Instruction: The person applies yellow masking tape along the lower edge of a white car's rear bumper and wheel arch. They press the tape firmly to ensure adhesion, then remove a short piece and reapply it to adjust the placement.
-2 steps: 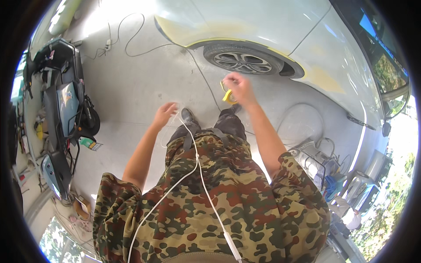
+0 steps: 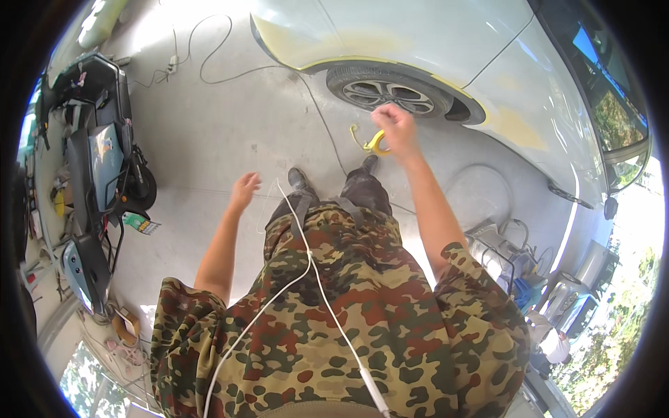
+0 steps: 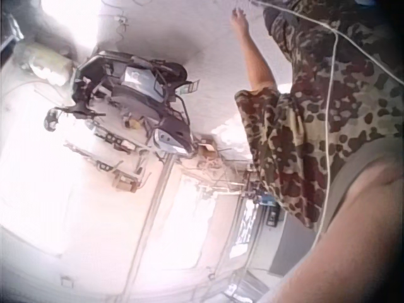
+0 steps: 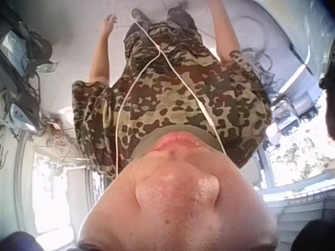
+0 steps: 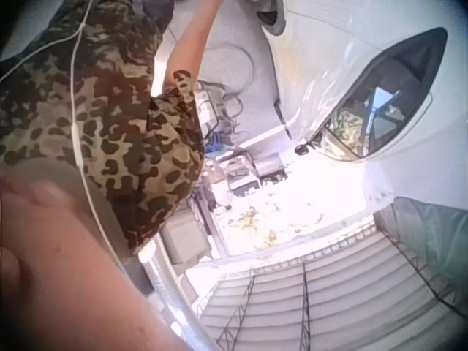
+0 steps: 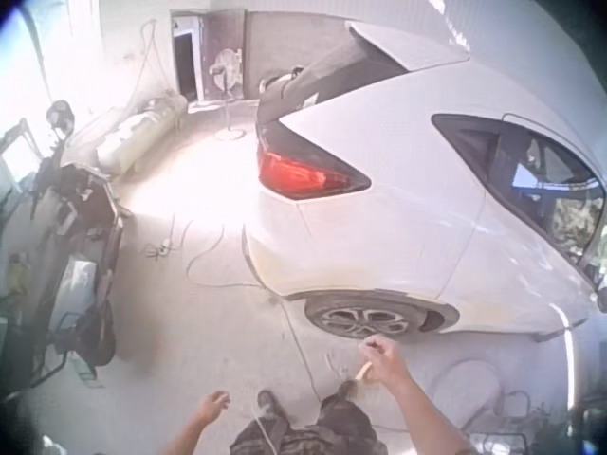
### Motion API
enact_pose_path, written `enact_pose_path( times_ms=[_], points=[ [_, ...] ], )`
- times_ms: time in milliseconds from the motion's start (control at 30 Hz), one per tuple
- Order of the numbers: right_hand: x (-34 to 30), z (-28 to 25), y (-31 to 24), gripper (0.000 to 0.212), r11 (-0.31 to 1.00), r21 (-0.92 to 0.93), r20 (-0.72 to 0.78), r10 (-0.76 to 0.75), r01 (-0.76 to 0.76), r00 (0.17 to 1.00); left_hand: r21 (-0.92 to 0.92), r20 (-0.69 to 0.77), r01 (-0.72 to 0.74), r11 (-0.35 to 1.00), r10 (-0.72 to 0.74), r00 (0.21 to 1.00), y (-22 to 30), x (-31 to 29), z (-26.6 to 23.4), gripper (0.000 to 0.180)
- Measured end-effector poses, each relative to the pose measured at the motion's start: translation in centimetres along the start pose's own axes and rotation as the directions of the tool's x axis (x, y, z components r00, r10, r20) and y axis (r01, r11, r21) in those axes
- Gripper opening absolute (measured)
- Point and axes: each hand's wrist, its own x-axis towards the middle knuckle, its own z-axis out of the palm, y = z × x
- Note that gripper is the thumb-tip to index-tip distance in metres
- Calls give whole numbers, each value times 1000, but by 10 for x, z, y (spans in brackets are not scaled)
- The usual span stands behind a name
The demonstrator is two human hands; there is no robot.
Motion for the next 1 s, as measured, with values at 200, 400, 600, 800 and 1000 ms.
enact_pose_path(
  times_ms=[200, 400, 600, 800, 1000],
  points=[
    [4, -31, 1, 13, 918, 328, -89, 263, -221, 961, -223, -327, 504, 834, -551, 767, -243, -117, -107, 27],
    [-21, -15, 6, 27, 657, 664, -202, 617, -356, 760, 204, -45, 672, 712, -679, 733, -222, -155, -104, 38],
    [-76, -36, -3, 30, 746, 567, 6, 421, -350, 907, 418, 79, 224, 880, -281, 956, -90, 3, -48, 49],
    [-168, -94, 113, 35, 823, 118, -210, 568, -556, 796, 279, 172, -161, 947, 115, 978, 66, 61, 41, 43],
    [-410, -186, 299, 29, 431, 102, -429, 832, -896, 351, 439, 261, -15, 898, -112, 959, 7, 39, 115, 31]
  ],
)
